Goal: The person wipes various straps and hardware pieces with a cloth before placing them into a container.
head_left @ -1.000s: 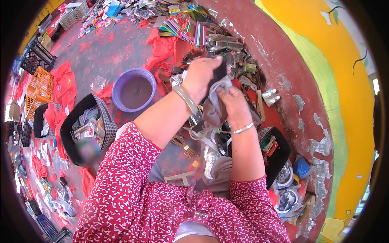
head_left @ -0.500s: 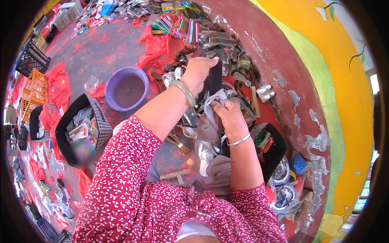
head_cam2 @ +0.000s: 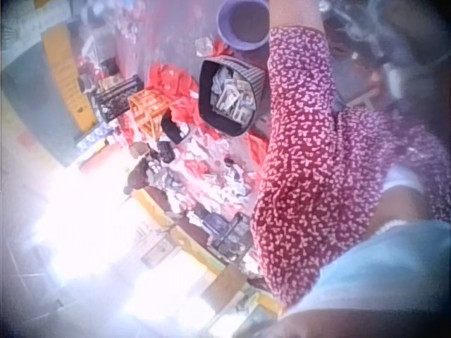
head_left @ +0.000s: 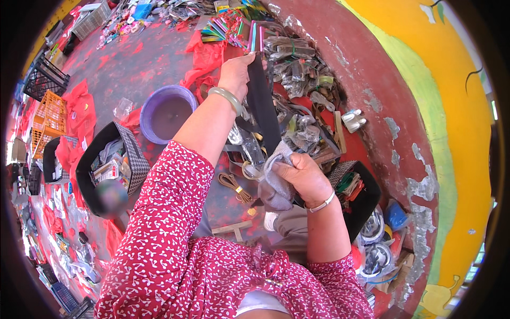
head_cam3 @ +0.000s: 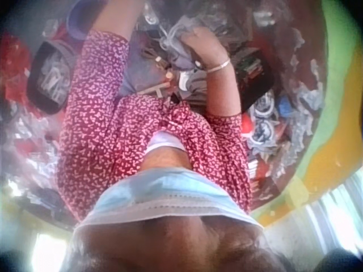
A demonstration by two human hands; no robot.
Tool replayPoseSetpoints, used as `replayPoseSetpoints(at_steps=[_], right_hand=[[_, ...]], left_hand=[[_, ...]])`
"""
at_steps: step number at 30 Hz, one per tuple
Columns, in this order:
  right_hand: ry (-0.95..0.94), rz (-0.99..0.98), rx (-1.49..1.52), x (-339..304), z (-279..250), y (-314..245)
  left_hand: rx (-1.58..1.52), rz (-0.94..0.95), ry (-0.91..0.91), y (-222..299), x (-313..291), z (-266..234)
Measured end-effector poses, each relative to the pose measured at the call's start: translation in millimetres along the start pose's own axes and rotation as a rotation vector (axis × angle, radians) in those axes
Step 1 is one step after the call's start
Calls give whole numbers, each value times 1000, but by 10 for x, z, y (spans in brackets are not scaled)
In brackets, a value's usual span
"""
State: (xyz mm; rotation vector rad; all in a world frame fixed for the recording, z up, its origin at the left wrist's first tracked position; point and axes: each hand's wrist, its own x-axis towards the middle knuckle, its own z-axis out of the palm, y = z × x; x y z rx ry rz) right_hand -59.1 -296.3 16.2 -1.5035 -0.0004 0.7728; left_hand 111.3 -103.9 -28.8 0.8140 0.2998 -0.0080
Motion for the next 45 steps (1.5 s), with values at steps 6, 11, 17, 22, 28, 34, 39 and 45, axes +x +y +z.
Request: replayPoseSetpoints(at_steps=[6,11,17,22,28,34,39,45], right_hand=[[191,-122,282,148,-228,39],[295,-230,527,418,-455,-88],[261,-274,551,502,-470,-168],[185,-217,456,564,-280,-171],[91,-187,453,651,-169,-169],[112,-254,486,693,-51,-185],[45,-142,376,648,81,-75],[16,-83,295,467,119,-27]], left_hand=[[-156,-344,-43,-231,-100,90],[100,-659,-280,-459,-331,62],[112,-673,-488,-454,-833,314],[-94,-661,-550,-296,-814,287],[47,-384,-452,-140,-854,309],[65,-270,-386,-36,-904,315],[18,-247,-288,59,-683,172],[46,-232,-240,170,-541,124]])
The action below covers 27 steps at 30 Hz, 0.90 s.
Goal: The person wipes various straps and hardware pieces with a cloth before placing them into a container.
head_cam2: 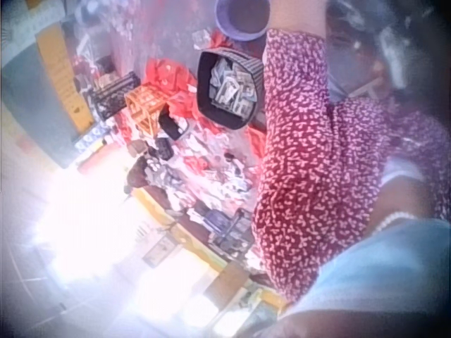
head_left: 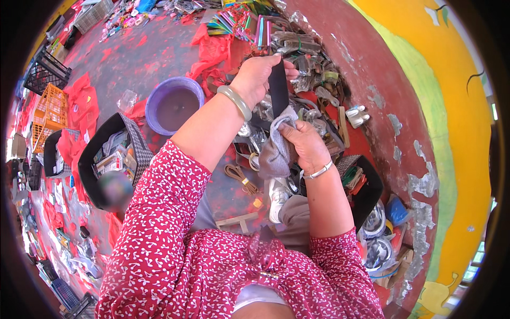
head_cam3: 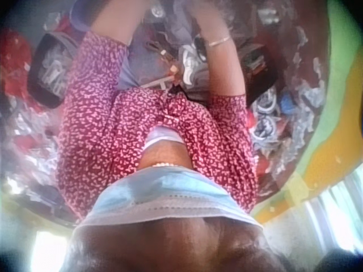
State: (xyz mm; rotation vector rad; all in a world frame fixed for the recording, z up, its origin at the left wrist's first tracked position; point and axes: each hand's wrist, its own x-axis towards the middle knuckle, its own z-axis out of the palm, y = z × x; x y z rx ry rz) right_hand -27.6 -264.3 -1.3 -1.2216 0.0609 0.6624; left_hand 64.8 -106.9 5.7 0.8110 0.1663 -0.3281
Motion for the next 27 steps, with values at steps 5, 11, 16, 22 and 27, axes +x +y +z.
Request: replayPoseSetpoints(at_steps=[5,11,16,22,27], right_hand=[[-12,-6,-114,-127,-13,57],[-73,90,-263,-401,50,39],[-99,160,-180,-456,-27,-47],[112,-90,93,-303,-195,-23],[238,-241,194,-62,-349,-213]], left_hand=[[17,29,40,40,69,-52],[-157,104,195,243,244,-305],[-161,166,221,230,341,-436],[-222,-132,11,-120,368,-400],[47,-551,-70,-577,256,-185]])
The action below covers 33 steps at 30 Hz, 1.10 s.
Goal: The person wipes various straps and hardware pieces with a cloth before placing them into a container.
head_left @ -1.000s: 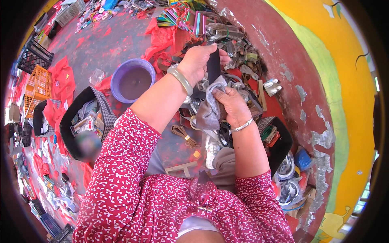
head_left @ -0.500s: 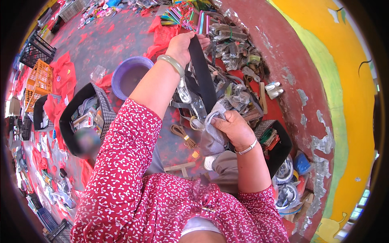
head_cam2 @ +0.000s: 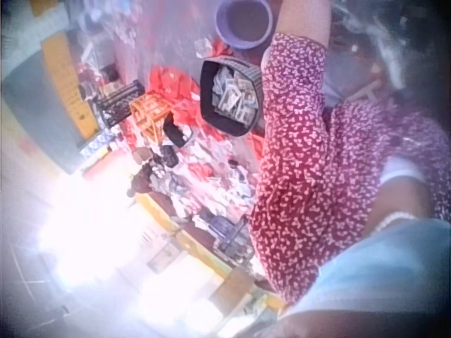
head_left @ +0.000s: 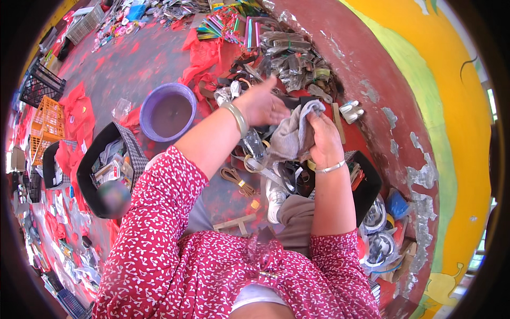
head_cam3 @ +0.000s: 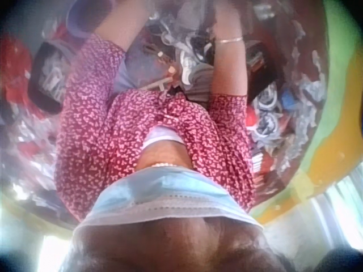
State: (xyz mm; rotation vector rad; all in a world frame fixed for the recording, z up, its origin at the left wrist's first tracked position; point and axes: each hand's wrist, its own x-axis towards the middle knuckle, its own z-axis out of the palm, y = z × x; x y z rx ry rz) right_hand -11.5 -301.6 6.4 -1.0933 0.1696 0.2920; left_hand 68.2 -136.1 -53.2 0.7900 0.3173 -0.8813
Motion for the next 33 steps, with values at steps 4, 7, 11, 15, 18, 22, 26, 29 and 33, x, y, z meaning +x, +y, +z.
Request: replayPoseSetpoints(at_steps=[4,7,11,15,18,22,26,29,33], right_hand=[[7,-10,33,159,-46,5],[-21,53,-36,155,-18,25],[-38,47,-95,154,36,122],[-93,40,-72,167,42,87],[-170,122,-116,128,127,55],[-177,104,-123,104,201,111],[-191,53,-127,69,240,151],[-158,9,-41,38,218,181],[44,-64,109,138,204,243]], left_hand=[[59,48,-156,-241,-195,313],[2,145,-176,-202,-303,441],[40,316,-211,-152,-314,443],[7,432,-196,-112,-355,503],[-47,521,-118,2,-471,532],[-34,615,-53,52,-552,535],[-86,630,-40,66,-558,496],[-139,632,-100,92,-595,501],[-198,654,-243,99,-652,520]])
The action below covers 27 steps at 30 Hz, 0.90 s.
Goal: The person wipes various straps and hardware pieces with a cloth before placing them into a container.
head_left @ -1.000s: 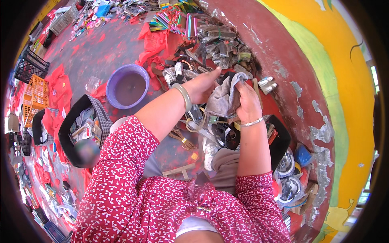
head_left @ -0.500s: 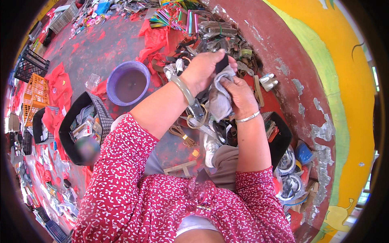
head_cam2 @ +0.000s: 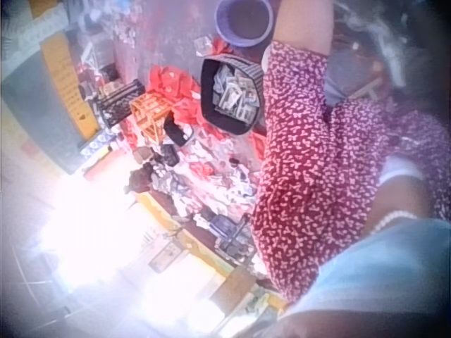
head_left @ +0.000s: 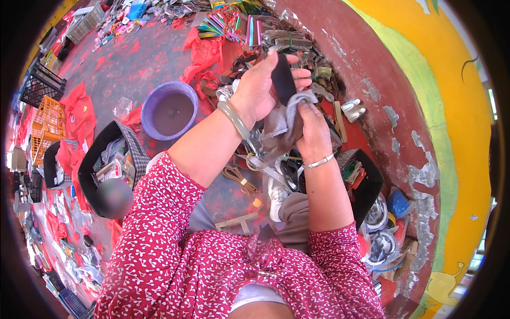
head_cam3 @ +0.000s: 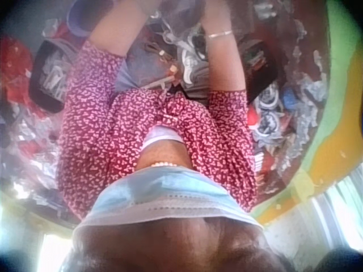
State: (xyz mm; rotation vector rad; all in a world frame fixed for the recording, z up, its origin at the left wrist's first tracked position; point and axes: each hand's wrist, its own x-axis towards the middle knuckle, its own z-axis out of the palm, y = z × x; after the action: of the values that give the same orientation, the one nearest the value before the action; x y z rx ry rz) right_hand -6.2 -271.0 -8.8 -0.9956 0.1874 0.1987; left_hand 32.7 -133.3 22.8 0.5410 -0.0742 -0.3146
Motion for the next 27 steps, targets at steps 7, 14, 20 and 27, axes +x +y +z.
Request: replayPoseSetpoints(at_steps=[7,14,20,27], right_hand=[[-52,-41,284,138,-202,-170],[-320,-104,290,82,-229,-449],[-282,-185,103,116,-69,-196],[9,-468,-143,7,234,103]], left_hand=[[-227,158,-269,339,-17,-135],[-271,198,-232,456,-42,-168],[-339,117,-82,171,-19,-47],[-428,-73,33,-316,-135,140]])
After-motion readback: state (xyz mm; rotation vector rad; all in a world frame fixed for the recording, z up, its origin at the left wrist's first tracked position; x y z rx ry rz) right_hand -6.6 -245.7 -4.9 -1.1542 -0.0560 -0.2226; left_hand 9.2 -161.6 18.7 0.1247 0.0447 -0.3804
